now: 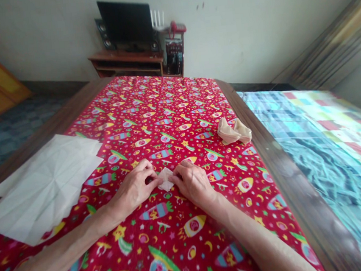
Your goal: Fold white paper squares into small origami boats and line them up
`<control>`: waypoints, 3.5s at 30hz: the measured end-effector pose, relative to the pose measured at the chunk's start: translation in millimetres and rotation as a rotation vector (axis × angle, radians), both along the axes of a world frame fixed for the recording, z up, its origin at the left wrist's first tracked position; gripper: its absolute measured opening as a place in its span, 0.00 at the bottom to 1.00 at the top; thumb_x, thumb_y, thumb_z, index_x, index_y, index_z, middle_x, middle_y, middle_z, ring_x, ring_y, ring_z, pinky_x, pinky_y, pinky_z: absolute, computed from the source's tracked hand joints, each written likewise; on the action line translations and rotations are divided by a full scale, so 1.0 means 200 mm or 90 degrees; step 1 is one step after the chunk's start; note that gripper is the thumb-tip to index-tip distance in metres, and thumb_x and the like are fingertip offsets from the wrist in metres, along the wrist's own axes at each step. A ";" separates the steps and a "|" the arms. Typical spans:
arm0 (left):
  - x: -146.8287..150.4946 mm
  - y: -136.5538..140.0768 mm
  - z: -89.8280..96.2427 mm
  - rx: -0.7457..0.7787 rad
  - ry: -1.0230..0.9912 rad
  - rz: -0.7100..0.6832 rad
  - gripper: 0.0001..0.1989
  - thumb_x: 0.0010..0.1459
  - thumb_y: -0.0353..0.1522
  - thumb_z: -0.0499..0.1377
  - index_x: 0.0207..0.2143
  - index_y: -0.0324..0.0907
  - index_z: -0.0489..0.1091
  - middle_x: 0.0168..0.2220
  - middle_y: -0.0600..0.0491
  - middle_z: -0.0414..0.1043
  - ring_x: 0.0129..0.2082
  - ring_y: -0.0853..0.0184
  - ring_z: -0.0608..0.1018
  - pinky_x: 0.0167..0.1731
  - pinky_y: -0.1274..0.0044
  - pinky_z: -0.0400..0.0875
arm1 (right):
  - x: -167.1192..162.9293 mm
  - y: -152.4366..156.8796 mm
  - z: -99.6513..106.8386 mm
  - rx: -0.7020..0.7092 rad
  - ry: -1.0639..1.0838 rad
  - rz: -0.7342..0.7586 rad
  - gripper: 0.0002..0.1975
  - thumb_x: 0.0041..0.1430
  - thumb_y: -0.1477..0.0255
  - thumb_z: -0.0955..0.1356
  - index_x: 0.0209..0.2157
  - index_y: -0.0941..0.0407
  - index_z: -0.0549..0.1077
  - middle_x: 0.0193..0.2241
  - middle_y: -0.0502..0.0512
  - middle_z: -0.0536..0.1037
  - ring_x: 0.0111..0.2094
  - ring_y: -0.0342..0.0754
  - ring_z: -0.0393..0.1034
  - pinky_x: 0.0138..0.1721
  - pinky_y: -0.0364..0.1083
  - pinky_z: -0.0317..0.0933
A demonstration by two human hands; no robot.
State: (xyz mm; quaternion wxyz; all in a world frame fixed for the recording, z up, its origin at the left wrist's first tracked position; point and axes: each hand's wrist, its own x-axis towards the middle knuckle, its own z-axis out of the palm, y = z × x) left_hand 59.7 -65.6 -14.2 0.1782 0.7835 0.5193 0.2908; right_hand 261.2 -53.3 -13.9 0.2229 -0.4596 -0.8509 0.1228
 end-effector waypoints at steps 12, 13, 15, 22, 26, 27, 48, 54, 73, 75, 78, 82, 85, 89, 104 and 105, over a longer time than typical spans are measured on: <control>0.00 0.03 -0.05 0.013 0.011 -0.003 0.10 0.56 0.31 0.61 0.24 0.40 0.65 0.30 0.56 0.62 0.29 0.71 0.70 0.30 0.78 0.66 | -0.02 0.01 0.05 -0.034 -0.071 -0.020 0.11 0.60 0.64 0.67 0.29 0.56 0.70 0.29 0.52 0.73 0.28 0.42 0.65 0.28 0.40 0.52; -0.01 0.03 -0.05 0.013 0.005 -0.008 0.10 0.56 0.31 0.61 0.25 0.40 0.64 0.31 0.56 0.62 0.29 0.71 0.70 0.30 0.78 0.66 | -0.01 0.01 0.05 -0.044 -0.063 -0.013 0.10 0.60 0.65 0.67 0.29 0.56 0.70 0.30 0.52 0.73 0.28 0.42 0.65 0.28 0.40 0.52; -0.04 0.03 -0.06 0.019 -0.006 -0.010 0.09 0.56 0.31 0.61 0.26 0.41 0.64 0.31 0.56 0.61 0.28 0.71 0.70 0.29 0.78 0.66 | 0.01 0.01 0.05 -0.059 -0.038 0.000 0.08 0.60 0.67 0.67 0.29 0.56 0.70 0.30 0.51 0.73 0.28 0.42 0.65 0.29 0.40 0.53; -0.08 -0.04 -0.02 0.055 0.067 -0.010 0.11 0.59 0.40 0.58 0.35 0.41 0.64 0.36 0.52 0.64 0.37 0.64 0.71 0.38 0.72 0.68 | 0.01 -0.01 -0.01 -0.070 0.122 -0.049 0.06 0.59 0.70 0.67 0.29 0.55 0.72 0.26 0.49 0.74 0.26 0.41 0.66 0.28 0.39 0.55; -0.02 -0.07 0.02 0.059 0.100 -0.006 0.12 0.62 0.42 0.53 0.33 0.41 0.64 0.35 0.51 0.65 0.37 0.63 0.71 0.38 0.71 0.67 | -0.04 -0.04 -0.02 -0.111 0.193 -0.105 0.06 0.57 0.70 0.68 0.26 0.56 0.72 0.22 0.47 0.74 0.23 0.41 0.66 0.26 0.39 0.55; -0.01 -0.06 0.02 0.065 0.095 0.004 0.12 0.62 0.40 0.52 0.32 0.41 0.63 0.34 0.51 0.65 0.36 0.63 0.71 0.37 0.72 0.66 | -0.06 -0.05 -0.02 -0.121 0.191 -0.105 0.07 0.57 0.70 0.68 0.25 0.56 0.72 0.21 0.47 0.73 0.22 0.40 0.65 0.25 0.39 0.54; 0.01 0.02 0.12 0.212 0.265 -0.094 0.04 0.63 0.29 0.53 0.36 0.41 0.67 0.34 0.53 0.70 0.35 0.63 0.71 0.38 0.71 0.64 | -0.05 -0.02 0.08 0.134 0.083 0.043 0.08 0.64 0.72 0.63 0.33 0.56 0.73 0.31 0.55 0.73 0.33 0.46 0.66 0.35 0.44 0.61; -0.03 0.00 0.07 0.226 0.263 -0.123 0.07 0.63 0.30 0.53 0.32 0.42 0.68 0.32 0.54 0.70 0.35 0.64 0.71 0.36 0.71 0.62 | 0.01 -0.03 0.04 0.118 -0.020 0.053 0.10 0.65 0.73 0.61 0.33 0.55 0.72 0.32 0.55 0.73 0.35 0.46 0.65 0.36 0.43 0.60; -0.03 0.04 -0.07 0.098 0.067 -0.053 0.06 0.60 0.30 0.57 0.29 0.41 0.68 0.30 0.54 0.68 0.34 0.67 0.71 0.36 0.75 0.67 | 0.00 -0.03 -0.01 -0.012 0.068 0.004 0.09 0.64 0.71 0.63 0.31 0.56 0.72 0.29 0.53 0.70 0.31 0.44 0.65 0.33 0.42 0.58; -0.02 0.04 -0.06 0.088 0.073 -0.037 0.06 0.60 0.31 0.57 0.29 0.41 0.67 0.30 0.54 0.68 0.33 0.67 0.72 0.36 0.75 0.67 | -0.01 -0.03 0.00 -0.005 0.060 -0.004 0.08 0.64 0.71 0.63 0.31 0.56 0.71 0.29 0.53 0.71 0.32 0.44 0.65 0.33 0.42 0.58; -0.02 0.04 -0.06 0.065 0.051 -0.014 0.07 0.59 0.31 0.59 0.27 0.41 0.68 0.30 0.54 0.68 0.32 0.67 0.72 0.34 0.76 0.67 | -0.01 -0.02 0.00 0.002 0.031 -0.012 0.09 0.64 0.70 0.63 0.31 0.56 0.71 0.29 0.53 0.71 0.31 0.44 0.65 0.33 0.42 0.57; -0.02 0.03 -0.05 0.033 -0.018 -0.017 0.07 0.57 0.30 0.61 0.26 0.41 0.70 0.28 0.55 0.69 0.28 0.71 0.72 0.30 0.79 0.66 | -0.01 0.01 0.01 -0.011 -0.004 0.002 0.09 0.64 0.70 0.63 0.31 0.56 0.72 0.29 0.53 0.73 0.31 0.44 0.66 0.33 0.42 0.56; -0.02 0.02 -0.04 0.018 -0.045 -0.027 0.06 0.57 0.30 0.61 0.26 0.40 0.72 0.27 0.56 0.69 0.26 0.72 0.72 0.29 0.79 0.66 | 0.00 0.02 0.02 -0.029 -0.007 0.018 0.08 0.63 0.69 0.64 0.33 0.56 0.73 0.30 0.52 0.74 0.31 0.43 0.67 0.32 0.41 0.55; -0.03 0.01 -0.03 -0.007 -0.050 -0.041 0.06 0.56 0.29 0.62 0.26 0.40 0.73 0.27 0.55 0.69 0.27 0.71 0.72 0.29 0.79 0.66 | 0.01 0.03 0.03 -0.036 -0.016 0.024 0.07 0.63 0.68 0.65 0.32 0.55 0.72 0.30 0.51 0.74 0.30 0.42 0.66 0.30 0.41 0.54; -0.02 -0.01 -0.01 0.023 0.078 -0.016 0.07 0.58 0.26 0.58 0.26 0.41 0.66 0.30 0.53 0.66 0.33 0.66 0.71 0.35 0.75 0.67 | -0.03 0.04 0.09 -0.057 -0.146 -0.020 0.09 0.61 0.65 0.67 0.31 0.55 0.72 0.30 0.53 0.75 0.30 0.44 0.69 0.26 0.42 0.50; -0.02 -0.02 -0.01 0.024 0.089 -0.011 0.08 0.58 0.26 0.57 0.26 0.41 0.65 0.30 0.53 0.66 0.33 0.66 0.71 0.35 0.74 0.67 | -0.03 0.04 0.10 -0.061 -0.155 -0.023 0.09 0.61 0.65 0.67 0.31 0.55 0.72 0.30 0.53 0.76 0.31 0.45 0.69 0.26 0.42 0.50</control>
